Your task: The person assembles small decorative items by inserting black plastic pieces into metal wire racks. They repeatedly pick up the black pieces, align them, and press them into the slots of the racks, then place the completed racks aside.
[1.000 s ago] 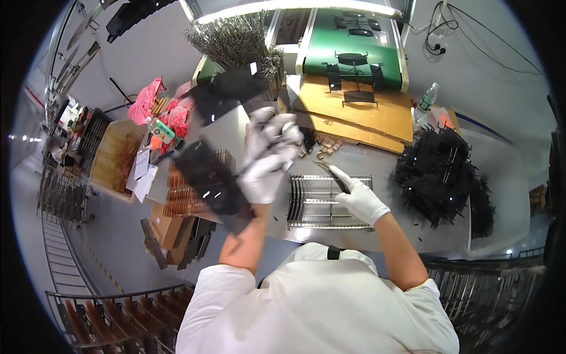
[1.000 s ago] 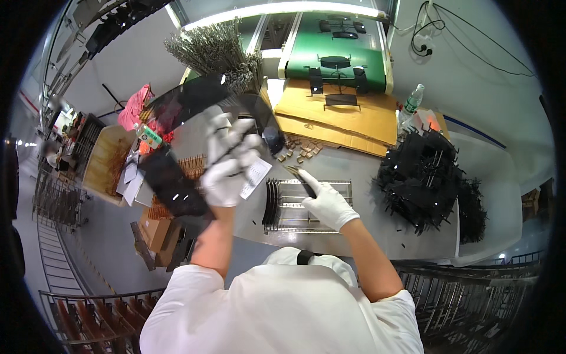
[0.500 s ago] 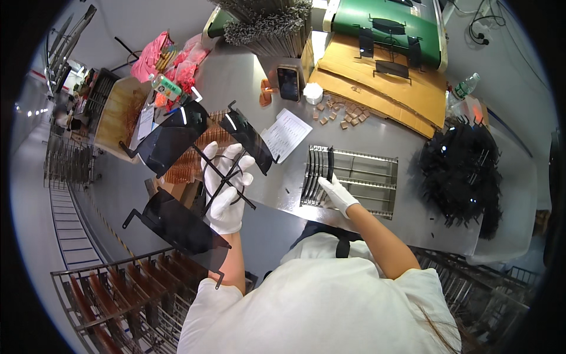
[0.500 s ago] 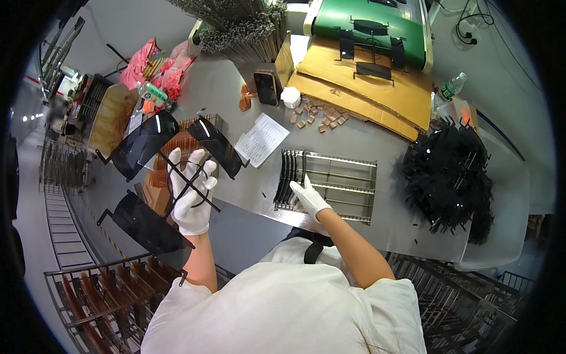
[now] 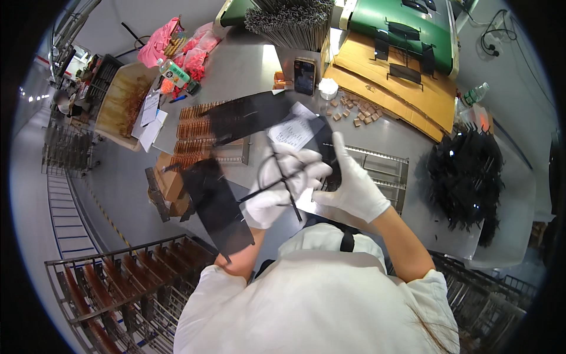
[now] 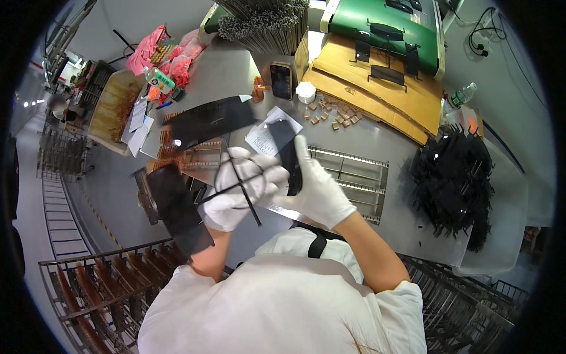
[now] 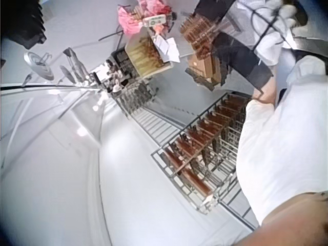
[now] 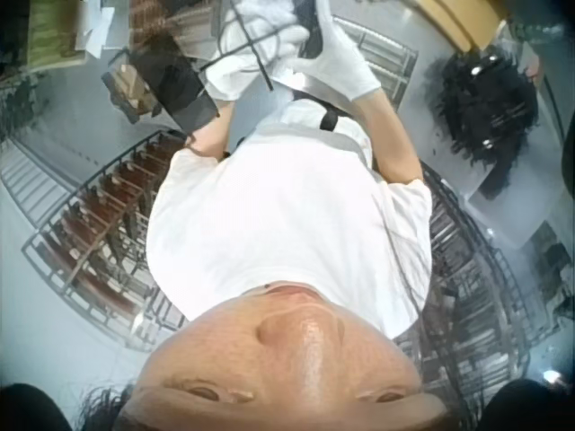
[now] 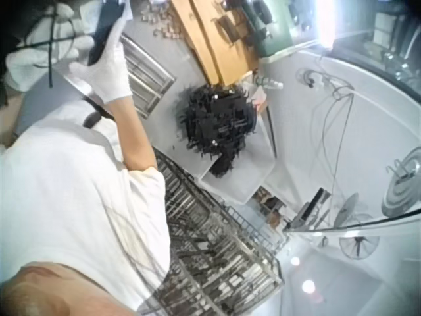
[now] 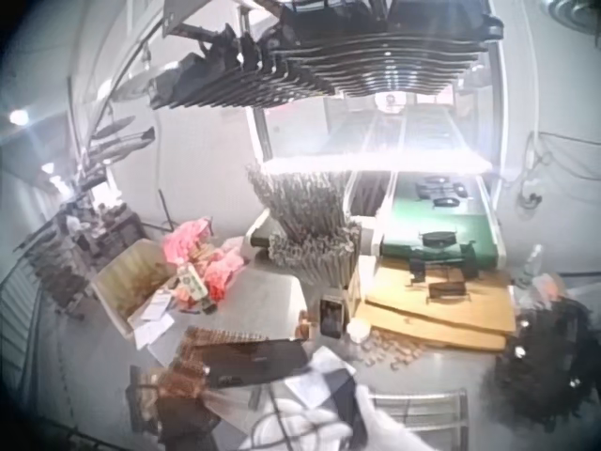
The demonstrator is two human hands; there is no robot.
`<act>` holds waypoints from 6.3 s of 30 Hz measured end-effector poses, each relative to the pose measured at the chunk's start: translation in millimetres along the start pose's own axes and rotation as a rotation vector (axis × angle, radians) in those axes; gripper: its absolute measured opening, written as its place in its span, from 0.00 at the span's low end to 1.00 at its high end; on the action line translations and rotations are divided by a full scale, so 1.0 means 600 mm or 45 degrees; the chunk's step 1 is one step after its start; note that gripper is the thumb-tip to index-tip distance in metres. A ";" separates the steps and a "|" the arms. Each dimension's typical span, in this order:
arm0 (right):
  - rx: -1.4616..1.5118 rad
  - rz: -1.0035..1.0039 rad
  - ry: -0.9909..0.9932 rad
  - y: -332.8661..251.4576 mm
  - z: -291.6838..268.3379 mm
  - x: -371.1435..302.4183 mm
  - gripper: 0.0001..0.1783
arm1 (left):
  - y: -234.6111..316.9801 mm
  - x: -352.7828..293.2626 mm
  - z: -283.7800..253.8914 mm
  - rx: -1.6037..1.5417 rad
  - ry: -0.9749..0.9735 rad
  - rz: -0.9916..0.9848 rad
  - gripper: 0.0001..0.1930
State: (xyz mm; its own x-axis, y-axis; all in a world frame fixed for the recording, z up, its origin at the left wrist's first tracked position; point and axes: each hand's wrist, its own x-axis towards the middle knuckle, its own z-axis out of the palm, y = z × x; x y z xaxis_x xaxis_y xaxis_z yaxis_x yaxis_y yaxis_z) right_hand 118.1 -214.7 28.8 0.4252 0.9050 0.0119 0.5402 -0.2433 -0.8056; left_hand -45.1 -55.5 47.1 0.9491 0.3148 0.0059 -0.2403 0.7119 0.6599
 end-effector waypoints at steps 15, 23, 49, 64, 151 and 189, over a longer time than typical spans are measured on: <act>1.005 0.848 0.253 0.268 0.115 -0.040 0.36 | 0.057 -0.007 -0.072 0.020 -0.164 0.084 0.43; 0.704 0.988 0.135 0.201 0.095 -0.020 0.34 | 0.062 -0.003 -0.078 0.136 -0.111 0.076 0.42; 1.145 0.727 0.262 0.098 0.016 -0.035 0.42 | 0.086 -0.007 -0.135 0.032 -0.429 -0.580 0.62; 0.056 1.031 -0.106 0.223 0.102 -0.015 0.53 | 0.056 0.019 -0.090 0.289 -0.263 -0.719 0.54; 0.663 0.744 -0.393 0.015 -0.119 -0.048 0.37 | -0.024 0.186 0.046 -0.376 -0.264 0.169 0.37; 0.068 0.164 0.257 -0.003 -0.061 -0.039 0.66 | -0.011 0.089 0.053 0.183 -0.289 -0.223 0.35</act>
State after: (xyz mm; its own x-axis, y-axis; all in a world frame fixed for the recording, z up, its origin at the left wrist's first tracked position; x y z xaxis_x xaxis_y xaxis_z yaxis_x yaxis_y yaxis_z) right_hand 133.7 -248.1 51.6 0.6276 0.7783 0.0205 0.4351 -0.3288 -0.8382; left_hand 13.5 -63.1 67.0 0.9986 0.0362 0.0397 -0.0537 0.6420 0.7648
